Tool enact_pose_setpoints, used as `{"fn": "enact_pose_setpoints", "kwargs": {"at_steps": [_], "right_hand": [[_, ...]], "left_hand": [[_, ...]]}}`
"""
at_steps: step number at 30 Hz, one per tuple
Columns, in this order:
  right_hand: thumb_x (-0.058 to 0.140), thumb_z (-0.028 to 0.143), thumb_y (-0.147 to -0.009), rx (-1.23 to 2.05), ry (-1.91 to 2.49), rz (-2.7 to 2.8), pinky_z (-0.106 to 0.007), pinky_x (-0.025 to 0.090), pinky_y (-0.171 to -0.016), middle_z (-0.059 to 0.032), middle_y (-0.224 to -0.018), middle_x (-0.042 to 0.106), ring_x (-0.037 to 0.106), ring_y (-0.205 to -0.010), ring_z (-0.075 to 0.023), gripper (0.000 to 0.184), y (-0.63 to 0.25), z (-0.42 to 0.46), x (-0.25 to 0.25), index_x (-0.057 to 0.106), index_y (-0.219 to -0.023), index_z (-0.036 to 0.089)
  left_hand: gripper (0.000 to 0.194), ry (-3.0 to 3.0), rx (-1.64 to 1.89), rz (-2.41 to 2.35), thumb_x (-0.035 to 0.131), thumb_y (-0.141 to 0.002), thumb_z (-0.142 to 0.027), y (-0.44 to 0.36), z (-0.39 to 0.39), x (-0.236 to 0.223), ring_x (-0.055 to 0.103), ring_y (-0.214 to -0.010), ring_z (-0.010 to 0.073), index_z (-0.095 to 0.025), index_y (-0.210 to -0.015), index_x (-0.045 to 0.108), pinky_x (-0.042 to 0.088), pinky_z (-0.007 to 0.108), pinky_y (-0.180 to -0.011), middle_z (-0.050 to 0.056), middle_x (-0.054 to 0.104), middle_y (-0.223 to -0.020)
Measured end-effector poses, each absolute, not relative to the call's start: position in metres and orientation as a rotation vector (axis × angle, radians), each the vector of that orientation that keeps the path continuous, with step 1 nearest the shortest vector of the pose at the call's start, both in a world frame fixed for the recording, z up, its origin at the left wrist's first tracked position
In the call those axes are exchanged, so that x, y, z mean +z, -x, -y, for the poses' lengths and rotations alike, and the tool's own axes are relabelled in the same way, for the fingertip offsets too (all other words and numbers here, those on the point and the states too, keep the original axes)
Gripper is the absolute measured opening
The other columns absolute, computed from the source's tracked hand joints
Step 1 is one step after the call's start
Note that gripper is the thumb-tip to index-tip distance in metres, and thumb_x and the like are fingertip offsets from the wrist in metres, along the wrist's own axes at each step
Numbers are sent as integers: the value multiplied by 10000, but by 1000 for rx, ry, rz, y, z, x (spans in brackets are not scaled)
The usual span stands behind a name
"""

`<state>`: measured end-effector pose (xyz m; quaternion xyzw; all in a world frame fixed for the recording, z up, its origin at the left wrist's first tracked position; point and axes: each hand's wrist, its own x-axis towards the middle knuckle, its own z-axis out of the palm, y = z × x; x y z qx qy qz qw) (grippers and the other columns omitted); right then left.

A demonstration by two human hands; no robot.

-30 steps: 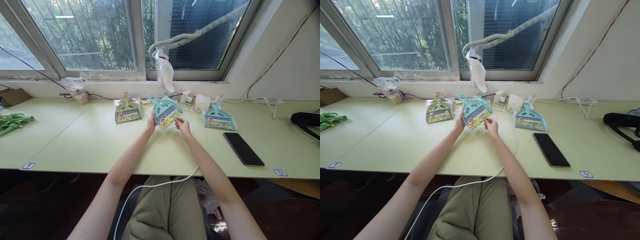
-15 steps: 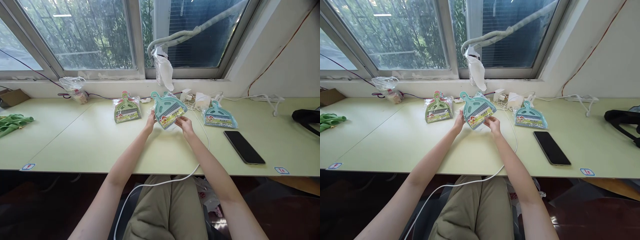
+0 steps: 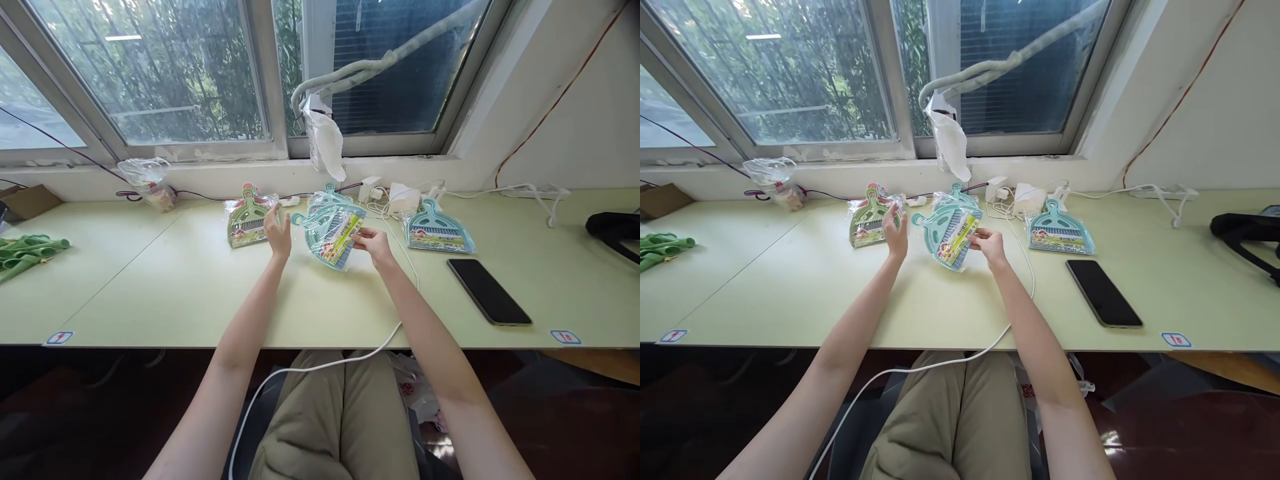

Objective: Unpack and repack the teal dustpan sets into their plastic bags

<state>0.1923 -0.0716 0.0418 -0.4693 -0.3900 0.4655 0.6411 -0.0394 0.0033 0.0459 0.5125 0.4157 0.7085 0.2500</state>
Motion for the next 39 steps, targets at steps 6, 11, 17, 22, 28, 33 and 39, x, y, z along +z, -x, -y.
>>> {"fn": "enact_pose_setpoints", "kwargs": {"at_steps": [6, 11, 17, 22, 28, 33, 39], "right_hand": [[900, 178, -474, 1132, 1120, 1039, -349, 631, -622, -39, -700, 724, 683, -632, -173, 356, -192, 71, 42, 701, -765, 124], [906, 183, -459, 1151, 1169, 1049, -372, 633, -676, -44, -714, 729, 691, -659, -182, 371, -190, 73, 44, 704, -765, 123], [895, 184, -480, 1083, 1100, 949, -373, 631, -703, -36, -700, 724, 687, -648, -172, 336, -207, 72, 50, 702, -747, 119], [808, 119, -599, 891, 992, 655, -331, 619, -769, -4, -706, 717, 688, -680, -139, 186, -230, 69, 49, 682, -735, 134], [712, 99, -697, 760, 893, 381, -242, 590, -812, 10, -750, 712, 696, -811, -111, 106, -255, 65, 42, 630, -706, 166], [744, 138, -686, 841, 938, 464, -260, 589, -819, 8, -765, 716, 700, -811, -120, 119, -245, 62, 35, 635, -720, 171], [798, 141, -619, 1083, 1075, 878, -318, 611, -750, -26, -773, 739, 696, -703, -149, 189, -221, 68, 39, 702, -782, 145]], "left_hand": [[373, -1628, 1317, -1160, 790, -621, -502, 49, -4, 51, 642, -829, 253, -165, -772, 743, 456, 341, -794, 83, 704, -788], [373, -1495, 1238, -1121, 833, -549, -475, 61, -6, 47, 619, -699, 182, -147, -671, 702, 463, 279, -670, 58, 680, -670], [225, -1097, 1570, -1312, 715, -739, -331, 87, -25, 40, 661, -757, 153, -130, -797, 631, 515, 271, -717, 88, 701, -837], [213, -942, 1892, -1858, 494, -886, -200, 109, -27, 43, 634, -1032, 184, -147, -1079, 567, 482, 350, -949, 114, 666, -1087], [695, -880, 1899, -2344, 458, -868, -137, 96, 4, 66, 88, -1483, 280, -136, -1491, 148, 123, 539, -1179, 206, 261, -1528], [625, -1566, 1864, -1590, 418, -950, -342, 44, 17, 62, 230, -1443, 241, -159, -1507, 201, 178, 425, -1183, 154, 326, -1522], [443, -1420, 1335, -1000, 464, -928, -428, -24, 27, 19, 551, -1176, 225, -221, -1319, 488, 420, 387, -1013, 95, 598, -1253]]}}
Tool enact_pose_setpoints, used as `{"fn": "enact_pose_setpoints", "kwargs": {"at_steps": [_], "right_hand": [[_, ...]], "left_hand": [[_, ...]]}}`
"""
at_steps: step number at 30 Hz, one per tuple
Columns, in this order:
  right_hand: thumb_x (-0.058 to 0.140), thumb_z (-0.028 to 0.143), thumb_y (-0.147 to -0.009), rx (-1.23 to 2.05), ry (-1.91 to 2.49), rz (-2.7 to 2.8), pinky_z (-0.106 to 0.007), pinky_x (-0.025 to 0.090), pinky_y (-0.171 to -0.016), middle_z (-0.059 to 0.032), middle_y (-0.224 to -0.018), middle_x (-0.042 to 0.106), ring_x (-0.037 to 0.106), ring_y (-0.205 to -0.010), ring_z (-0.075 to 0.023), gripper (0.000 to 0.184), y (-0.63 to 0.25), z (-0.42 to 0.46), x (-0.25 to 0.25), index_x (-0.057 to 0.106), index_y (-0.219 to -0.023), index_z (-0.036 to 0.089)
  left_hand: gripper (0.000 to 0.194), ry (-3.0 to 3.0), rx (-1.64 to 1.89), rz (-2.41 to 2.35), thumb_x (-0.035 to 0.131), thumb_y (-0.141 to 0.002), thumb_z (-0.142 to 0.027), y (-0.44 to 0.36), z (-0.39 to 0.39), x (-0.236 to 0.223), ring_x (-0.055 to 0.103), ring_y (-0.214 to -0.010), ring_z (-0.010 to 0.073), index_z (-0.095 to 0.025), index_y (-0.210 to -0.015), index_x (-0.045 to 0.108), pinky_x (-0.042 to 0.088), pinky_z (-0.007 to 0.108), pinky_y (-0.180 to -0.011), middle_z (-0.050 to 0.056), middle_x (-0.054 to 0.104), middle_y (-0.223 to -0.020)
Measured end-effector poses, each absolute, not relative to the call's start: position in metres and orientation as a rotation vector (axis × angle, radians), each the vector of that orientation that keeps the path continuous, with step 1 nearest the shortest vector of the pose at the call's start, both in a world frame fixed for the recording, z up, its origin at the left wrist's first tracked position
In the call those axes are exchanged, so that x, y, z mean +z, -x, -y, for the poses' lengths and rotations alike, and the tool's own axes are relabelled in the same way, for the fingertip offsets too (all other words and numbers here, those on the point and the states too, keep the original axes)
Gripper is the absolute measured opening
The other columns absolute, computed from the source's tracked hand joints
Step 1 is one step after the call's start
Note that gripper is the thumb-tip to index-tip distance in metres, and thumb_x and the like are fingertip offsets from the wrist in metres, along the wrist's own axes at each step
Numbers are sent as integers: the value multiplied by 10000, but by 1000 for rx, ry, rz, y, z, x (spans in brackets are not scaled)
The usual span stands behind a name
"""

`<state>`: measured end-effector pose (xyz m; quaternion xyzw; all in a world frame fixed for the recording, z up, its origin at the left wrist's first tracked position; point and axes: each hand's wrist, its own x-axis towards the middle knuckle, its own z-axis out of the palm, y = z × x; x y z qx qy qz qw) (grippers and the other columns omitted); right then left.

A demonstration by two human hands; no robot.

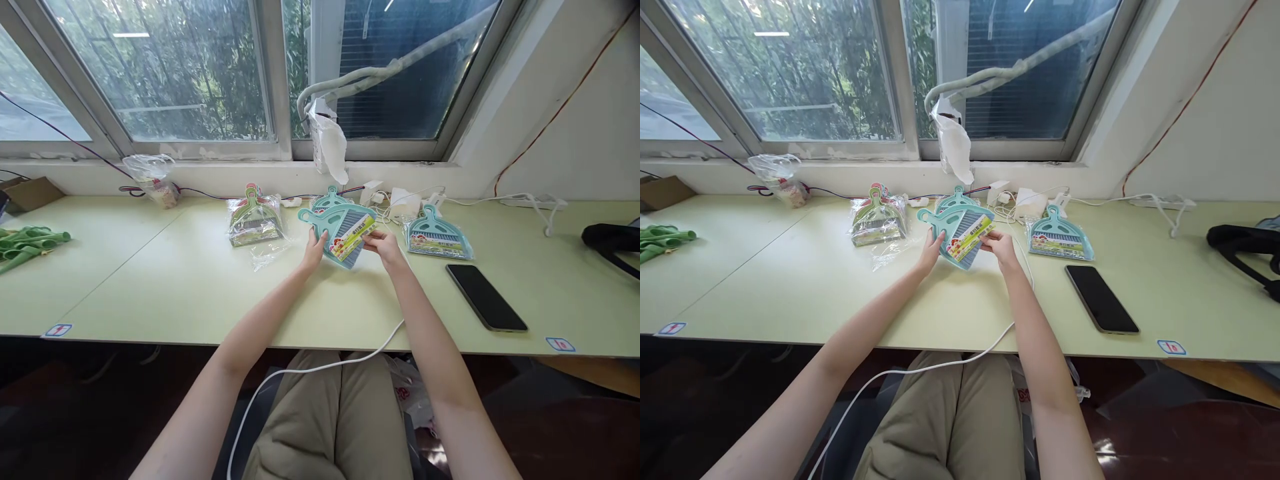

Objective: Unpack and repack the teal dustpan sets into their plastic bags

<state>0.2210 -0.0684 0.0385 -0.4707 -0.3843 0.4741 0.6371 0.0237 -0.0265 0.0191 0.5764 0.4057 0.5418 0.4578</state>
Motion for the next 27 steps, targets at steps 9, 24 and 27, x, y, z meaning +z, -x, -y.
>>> {"fn": "enact_pose_setpoints", "kwargs": {"at_steps": [9, 24, 27], "right_hand": [[628, 211, -799, 790, 1689, 1034, -273, 534, -640, -50, -768, 717, 694, -658, -168, 147, -239, 72, 42, 696, -914, 150], [473, 397, -920, -57, 1693, 1871, -331, 440, -815, -100, -1070, 673, 562, -1052, -245, 303, -175, 89, 43, 628, -1107, 217], [562, 418, -858, 22, 1769, 1803, -322, 440, -791, -92, -1024, 685, 585, -1018, -248, 303, -162, 90, 42, 614, -1073, 211]], "left_hand": [[251, -1308, 1623, -1115, 435, -908, -300, -9, 18, 23, 609, -923, 183, -166, -1000, 626, 458, 298, -843, 65, 674, -978], [253, -1650, 1220, -1184, 471, -869, -311, -27, 37, 17, 615, -934, 215, -159, -907, 670, 444, 324, -857, 85, 698, -978], [261, -1669, 1200, -1191, 462, -876, -312, -31, 43, 15, 612, -941, 218, -167, -914, 676, 445, 326, -858, 84, 698, -987]]}}
